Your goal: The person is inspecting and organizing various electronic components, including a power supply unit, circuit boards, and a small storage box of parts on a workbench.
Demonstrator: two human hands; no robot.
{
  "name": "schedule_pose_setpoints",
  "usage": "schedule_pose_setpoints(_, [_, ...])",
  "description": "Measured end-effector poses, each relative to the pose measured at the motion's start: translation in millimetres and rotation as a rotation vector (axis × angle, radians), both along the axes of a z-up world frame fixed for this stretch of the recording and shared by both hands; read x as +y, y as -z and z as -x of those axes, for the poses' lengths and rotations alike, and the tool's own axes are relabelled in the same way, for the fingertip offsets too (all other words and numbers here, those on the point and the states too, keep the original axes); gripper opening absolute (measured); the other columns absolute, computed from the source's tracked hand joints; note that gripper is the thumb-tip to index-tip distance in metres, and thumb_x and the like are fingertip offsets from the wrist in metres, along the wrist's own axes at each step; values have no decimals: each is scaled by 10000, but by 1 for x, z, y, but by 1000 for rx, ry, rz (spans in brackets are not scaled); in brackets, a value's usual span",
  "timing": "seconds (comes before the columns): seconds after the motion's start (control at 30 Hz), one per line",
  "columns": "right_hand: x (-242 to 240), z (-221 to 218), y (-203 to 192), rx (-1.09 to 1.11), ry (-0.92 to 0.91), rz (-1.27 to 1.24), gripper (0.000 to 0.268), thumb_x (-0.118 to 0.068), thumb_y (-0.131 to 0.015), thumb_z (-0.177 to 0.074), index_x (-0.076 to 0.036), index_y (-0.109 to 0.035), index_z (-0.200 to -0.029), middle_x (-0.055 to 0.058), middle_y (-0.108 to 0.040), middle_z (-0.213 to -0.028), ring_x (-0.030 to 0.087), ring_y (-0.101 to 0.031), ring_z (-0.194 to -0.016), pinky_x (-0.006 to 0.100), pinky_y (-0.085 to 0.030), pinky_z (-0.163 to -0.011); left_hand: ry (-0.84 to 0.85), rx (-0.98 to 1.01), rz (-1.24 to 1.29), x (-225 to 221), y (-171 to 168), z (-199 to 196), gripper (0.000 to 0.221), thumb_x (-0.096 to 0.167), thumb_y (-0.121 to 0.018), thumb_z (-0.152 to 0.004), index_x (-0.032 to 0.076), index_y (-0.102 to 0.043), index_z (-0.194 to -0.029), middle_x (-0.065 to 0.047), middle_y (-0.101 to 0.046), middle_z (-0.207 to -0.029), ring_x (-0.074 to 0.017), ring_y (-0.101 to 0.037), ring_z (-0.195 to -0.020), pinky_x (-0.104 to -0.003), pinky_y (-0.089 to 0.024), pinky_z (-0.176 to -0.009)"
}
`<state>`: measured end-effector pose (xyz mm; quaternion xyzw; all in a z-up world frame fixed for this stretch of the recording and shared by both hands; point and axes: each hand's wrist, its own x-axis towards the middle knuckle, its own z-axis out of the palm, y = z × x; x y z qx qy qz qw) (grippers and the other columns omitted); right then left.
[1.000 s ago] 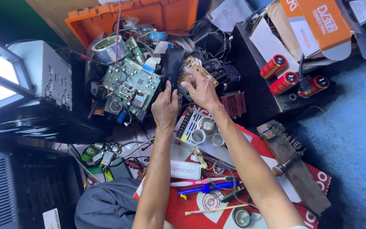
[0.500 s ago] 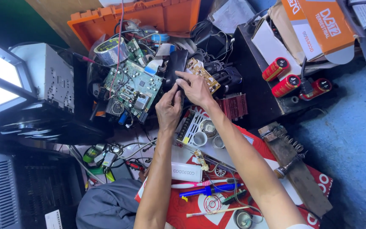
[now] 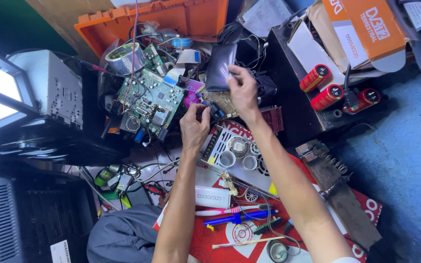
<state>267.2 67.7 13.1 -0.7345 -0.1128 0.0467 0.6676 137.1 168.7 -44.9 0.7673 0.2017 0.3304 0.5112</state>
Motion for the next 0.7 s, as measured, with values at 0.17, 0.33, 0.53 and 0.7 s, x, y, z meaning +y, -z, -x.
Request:
schedule_pose_setpoints(0.17, [-44,-45,18,-55,94,55,345,-153,-622,-942,-88,-649,-1279,195,-704,-972,188,-689,-731,275,-653,-635,42,39,105,3,-1,3,163,276,-769,-913,134,-743,-989,-92,-770,-833,-232,-751,-729,-344,-587,-597])
schedule_pose_setpoints(0.33, [-59,-43,16,-16,143,126,365,-282,-681,-956,-113,-663,-1279,175,-732,-1042,209,-755,-789,279,-671,-692,165,31,319,-1,-16,5,341,170,-825,-860,61,-706,-1160,-182,-745,-1018,-272,-757,-834,-336,-654,-641])
schedule_pose_setpoints(0.53, [-69,4,6,-548,185,441,483,-297,-841,-873,-143,-598,-1262,72,-450,-1195,269,-581,-1034,400,-552,-941,211,-91,433,-3,-23,5,334,87,-694,-960,26,-677,-1289,-230,-700,-1178,-268,-712,-976,-388,-646,-803])
schedule_pose_setpoints(0.7, [-67,10,8,-350,-179,826,684,-691,-657,-906,-242,-513,-1403,136,-549,-1240,428,-626,-1167,563,-540,-946,264,-173,656,-6,-24,4,401,80,-638,-985,51,-625,-1385,-185,-674,-1270,-197,-698,-982,-355,-635,-901])
